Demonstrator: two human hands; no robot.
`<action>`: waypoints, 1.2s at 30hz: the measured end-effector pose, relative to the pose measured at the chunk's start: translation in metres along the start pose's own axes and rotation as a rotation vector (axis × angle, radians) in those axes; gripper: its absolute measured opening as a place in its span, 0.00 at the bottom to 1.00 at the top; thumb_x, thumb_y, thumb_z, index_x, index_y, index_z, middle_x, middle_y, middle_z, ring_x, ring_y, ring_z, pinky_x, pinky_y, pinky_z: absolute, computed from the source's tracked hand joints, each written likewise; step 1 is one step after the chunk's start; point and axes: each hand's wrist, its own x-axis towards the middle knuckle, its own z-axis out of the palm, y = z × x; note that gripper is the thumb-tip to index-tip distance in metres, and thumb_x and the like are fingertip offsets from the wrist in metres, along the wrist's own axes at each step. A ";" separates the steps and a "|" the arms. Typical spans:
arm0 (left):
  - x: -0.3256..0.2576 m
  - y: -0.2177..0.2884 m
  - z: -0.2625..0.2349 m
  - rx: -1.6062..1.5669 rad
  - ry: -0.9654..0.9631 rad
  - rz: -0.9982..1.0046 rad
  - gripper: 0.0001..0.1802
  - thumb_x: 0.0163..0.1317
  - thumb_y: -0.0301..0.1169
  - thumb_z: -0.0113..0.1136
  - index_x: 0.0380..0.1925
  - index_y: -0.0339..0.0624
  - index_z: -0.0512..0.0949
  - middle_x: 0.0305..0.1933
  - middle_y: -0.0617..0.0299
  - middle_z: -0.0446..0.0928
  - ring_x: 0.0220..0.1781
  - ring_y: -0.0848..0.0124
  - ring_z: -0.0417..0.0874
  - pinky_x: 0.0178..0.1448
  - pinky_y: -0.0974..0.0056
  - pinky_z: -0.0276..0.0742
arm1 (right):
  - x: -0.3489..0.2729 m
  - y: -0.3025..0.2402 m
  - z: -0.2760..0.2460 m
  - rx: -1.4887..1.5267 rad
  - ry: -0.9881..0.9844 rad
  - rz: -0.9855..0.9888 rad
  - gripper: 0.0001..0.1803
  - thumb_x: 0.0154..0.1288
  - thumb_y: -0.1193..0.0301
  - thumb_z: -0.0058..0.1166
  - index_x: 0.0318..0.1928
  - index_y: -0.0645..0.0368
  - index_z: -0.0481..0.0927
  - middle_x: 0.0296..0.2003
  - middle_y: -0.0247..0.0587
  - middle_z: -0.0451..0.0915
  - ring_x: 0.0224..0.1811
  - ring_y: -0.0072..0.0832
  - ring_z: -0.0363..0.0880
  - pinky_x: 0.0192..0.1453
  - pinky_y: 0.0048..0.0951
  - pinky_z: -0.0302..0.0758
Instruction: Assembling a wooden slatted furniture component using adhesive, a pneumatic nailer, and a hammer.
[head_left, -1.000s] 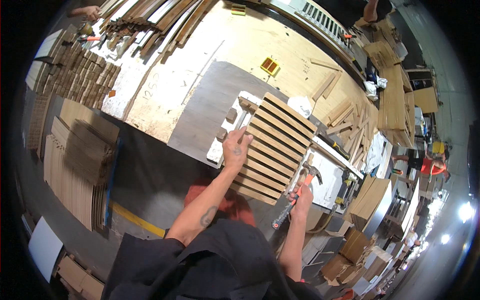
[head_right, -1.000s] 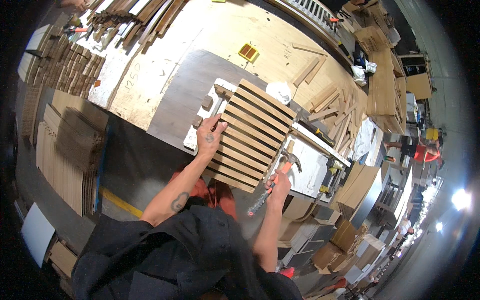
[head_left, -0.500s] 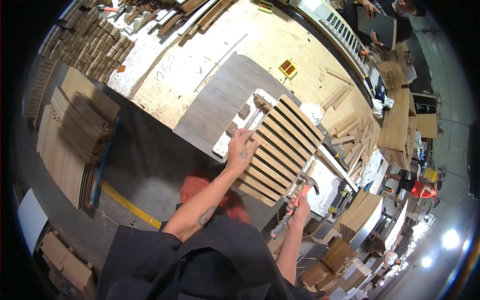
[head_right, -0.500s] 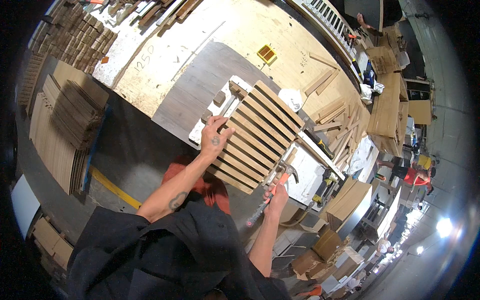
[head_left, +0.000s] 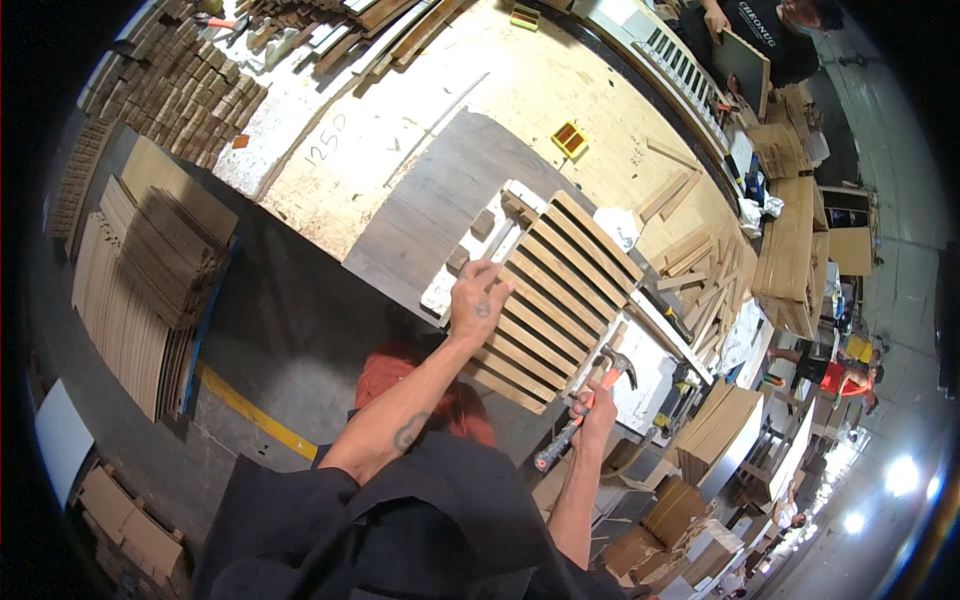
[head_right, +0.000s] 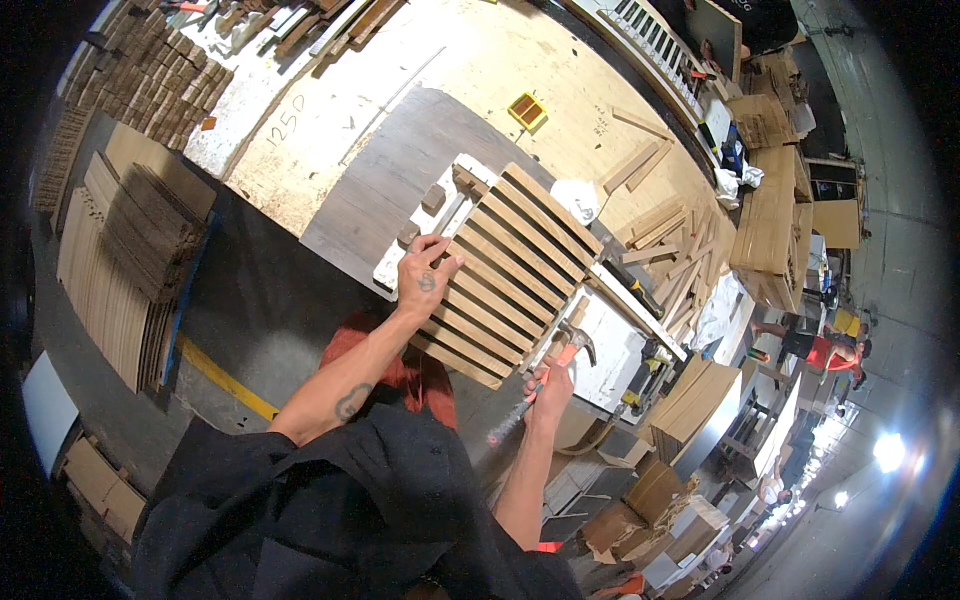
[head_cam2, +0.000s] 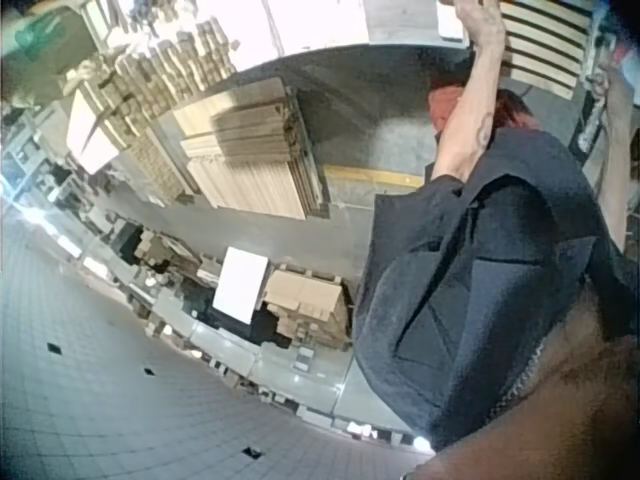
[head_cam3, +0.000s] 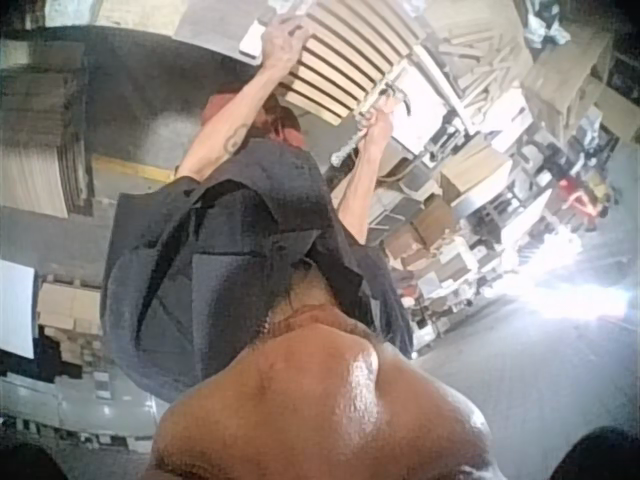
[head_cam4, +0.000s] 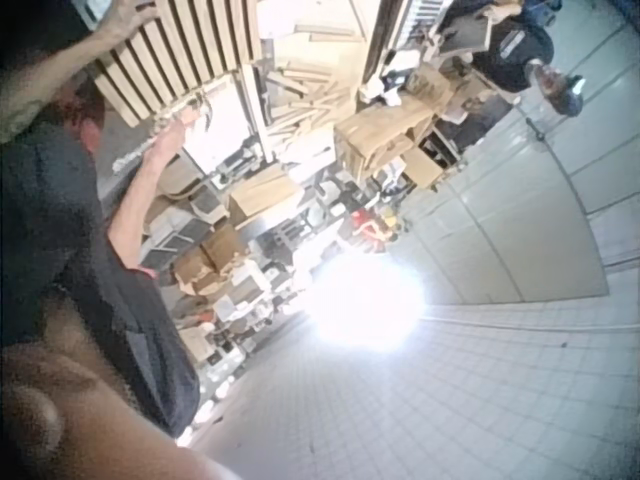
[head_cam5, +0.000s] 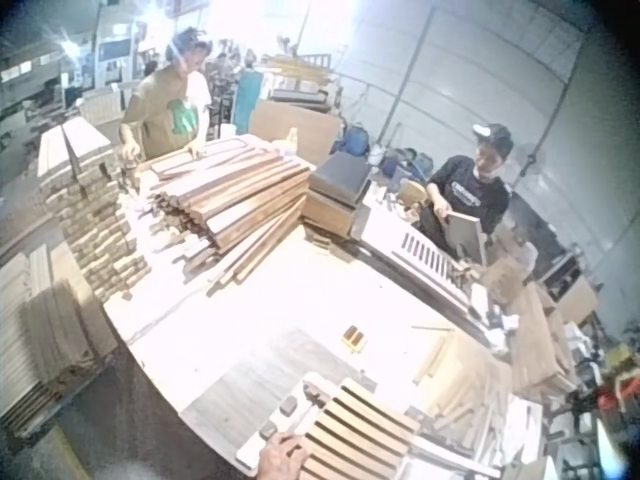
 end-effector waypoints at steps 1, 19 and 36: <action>-0.001 0.000 0.001 -0.001 0.001 0.002 0.23 0.54 0.36 0.72 0.48 0.34 0.84 0.49 0.52 0.81 0.45 0.59 0.84 0.52 0.62 0.77 | 0.002 0.001 -0.002 -0.032 -0.009 0.019 0.17 0.78 0.60 0.43 0.46 0.64 0.74 0.23 0.34 0.71 0.18 0.22 0.67 0.19 0.24 0.64; 0.036 0.016 0.026 0.000 -0.032 -0.044 0.21 0.62 0.34 0.64 0.55 0.42 0.81 0.38 0.46 0.77 0.41 0.51 0.81 0.49 0.55 0.75 | 0.060 -0.043 0.019 0.116 0.122 -0.102 0.15 0.76 0.63 0.42 0.45 0.66 0.72 0.25 0.36 0.71 0.20 0.23 0.67 0.22 0.25 0.64; 0.014 0.004 -0.032 -0.035 -0.081 0.039 0.29 0.65 0.34 0.63 0.64 0.35 0.71 0.58 0.47 0.76 0.59 0.55 0.78 0.63 0.60 0.73 | 0.035 -0.017 -0.024 0.148 0.142 -0.050 0.17 0.74 0.63 0.44 0.48 0.66 0.73 0.26 0.35 0.70 0.21 0.23 0.67 0.23 0.24 0.63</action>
